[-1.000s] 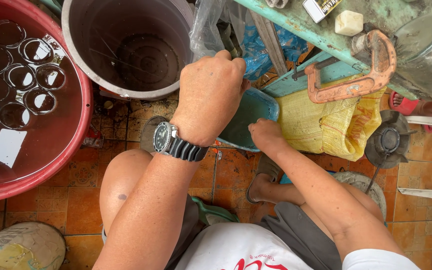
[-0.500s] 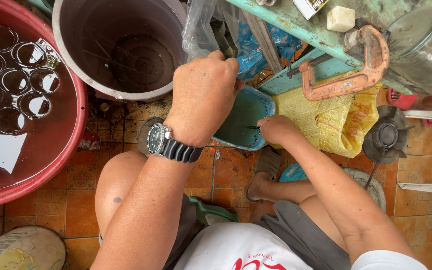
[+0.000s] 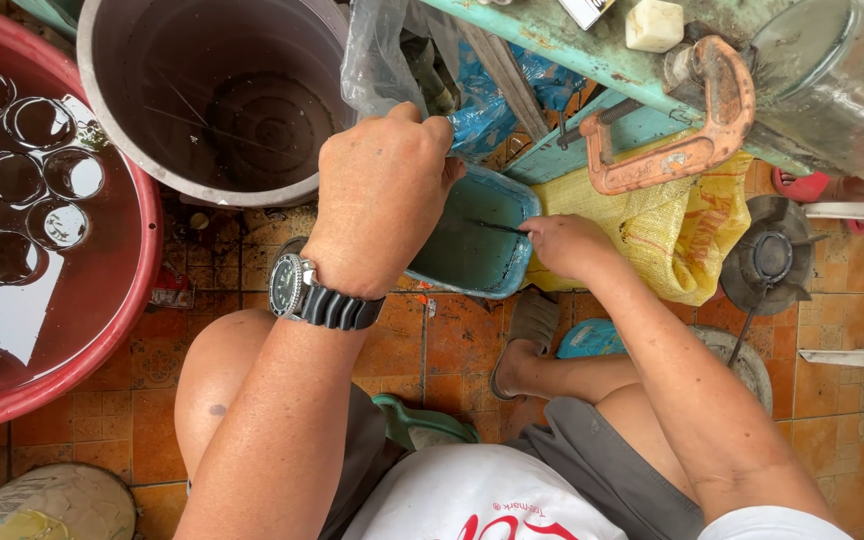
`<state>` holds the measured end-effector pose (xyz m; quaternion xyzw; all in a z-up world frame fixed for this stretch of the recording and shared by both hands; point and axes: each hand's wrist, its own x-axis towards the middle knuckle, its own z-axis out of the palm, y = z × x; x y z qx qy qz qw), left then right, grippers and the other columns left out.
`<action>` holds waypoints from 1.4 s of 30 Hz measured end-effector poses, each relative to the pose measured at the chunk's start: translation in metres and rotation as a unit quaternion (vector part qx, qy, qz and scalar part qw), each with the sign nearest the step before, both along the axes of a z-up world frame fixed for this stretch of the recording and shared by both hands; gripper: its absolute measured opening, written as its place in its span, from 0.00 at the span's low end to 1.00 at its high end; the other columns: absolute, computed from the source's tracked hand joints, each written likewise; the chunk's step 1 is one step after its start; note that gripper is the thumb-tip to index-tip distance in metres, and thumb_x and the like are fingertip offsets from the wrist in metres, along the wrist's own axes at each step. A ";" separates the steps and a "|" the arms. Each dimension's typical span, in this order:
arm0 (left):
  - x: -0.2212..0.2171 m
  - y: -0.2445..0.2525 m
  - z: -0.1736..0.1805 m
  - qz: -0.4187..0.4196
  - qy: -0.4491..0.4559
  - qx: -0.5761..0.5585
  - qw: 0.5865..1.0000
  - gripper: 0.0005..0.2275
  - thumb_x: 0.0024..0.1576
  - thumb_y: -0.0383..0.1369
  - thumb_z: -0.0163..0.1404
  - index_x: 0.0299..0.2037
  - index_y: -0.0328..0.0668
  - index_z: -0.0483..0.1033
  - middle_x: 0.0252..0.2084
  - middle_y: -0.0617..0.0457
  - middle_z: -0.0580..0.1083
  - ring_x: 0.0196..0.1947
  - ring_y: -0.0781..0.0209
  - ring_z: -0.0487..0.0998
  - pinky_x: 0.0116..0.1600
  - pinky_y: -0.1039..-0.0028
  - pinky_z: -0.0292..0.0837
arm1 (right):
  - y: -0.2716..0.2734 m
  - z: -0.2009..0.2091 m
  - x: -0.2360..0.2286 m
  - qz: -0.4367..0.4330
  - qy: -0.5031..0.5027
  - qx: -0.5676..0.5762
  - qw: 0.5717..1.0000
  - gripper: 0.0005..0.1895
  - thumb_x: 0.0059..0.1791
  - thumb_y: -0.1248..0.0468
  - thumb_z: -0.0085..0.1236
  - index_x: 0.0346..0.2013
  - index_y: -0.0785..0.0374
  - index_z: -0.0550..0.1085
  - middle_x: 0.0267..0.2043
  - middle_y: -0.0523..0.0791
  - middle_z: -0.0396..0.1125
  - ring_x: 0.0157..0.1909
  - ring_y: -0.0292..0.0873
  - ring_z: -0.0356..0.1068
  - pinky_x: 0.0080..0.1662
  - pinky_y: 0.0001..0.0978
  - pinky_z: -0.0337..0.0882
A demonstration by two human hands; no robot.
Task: Cutting glass bottles using a heated wire and a water bath for thermal shock.
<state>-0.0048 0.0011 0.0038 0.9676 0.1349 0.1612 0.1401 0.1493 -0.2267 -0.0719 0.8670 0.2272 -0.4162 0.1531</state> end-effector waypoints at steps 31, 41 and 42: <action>0.011 -0.009 -0.007 -0.016 0.032 -0.008 0.999 0.12 0.58 0.42 0.63 0.31 0.47 0.75 0.28 0.51 0.69 0.22 0.40 0.72 0.19 0.52 0.66 | -0.015 -0.116 -0.037 0.161 -0.005 0.209 0.964 0.25 0.55 0.66 0.39 0.65 0.49 0.72 0.33 0.49 0.67 0.27 0.58 0.67 0.24 0.51 0.62; 0.010 -0.012 -0.006 -0.012 0.015 0.014 1.000 0.13 0.58 0.40 0.62 0.27 0.47 0.74 0.25 0.52 0.69 0.20 0.46 0.72 0.20 0.58 0.66 | -0.026 -0.138 -0.031 0.418 -0.184 0.227 0.860 0.20 0.51 0.71 0.54 0.55 0.47 0.75 0.33 0.47 0.56 0.28 0.54 0.60 0.28 0.50 0.64; 0.010 -0.011 -0.007 -0.013 0.012 0.013 1.000 0.13 0.58 0.40 0.62 0.27 0.47 0.74 0.26 0.52 0.69 0.20 0.45 0.72 0.19 0.57 0.65 | -0.029 -0.144 -0.030 0.428 -0.192 0.209 0.858 0.20 0.49 0.72 0.57 0.52 0.47 0.76 0.36 0.48 0.58 0.30 0.54 0.62 0.29 0.50 0.67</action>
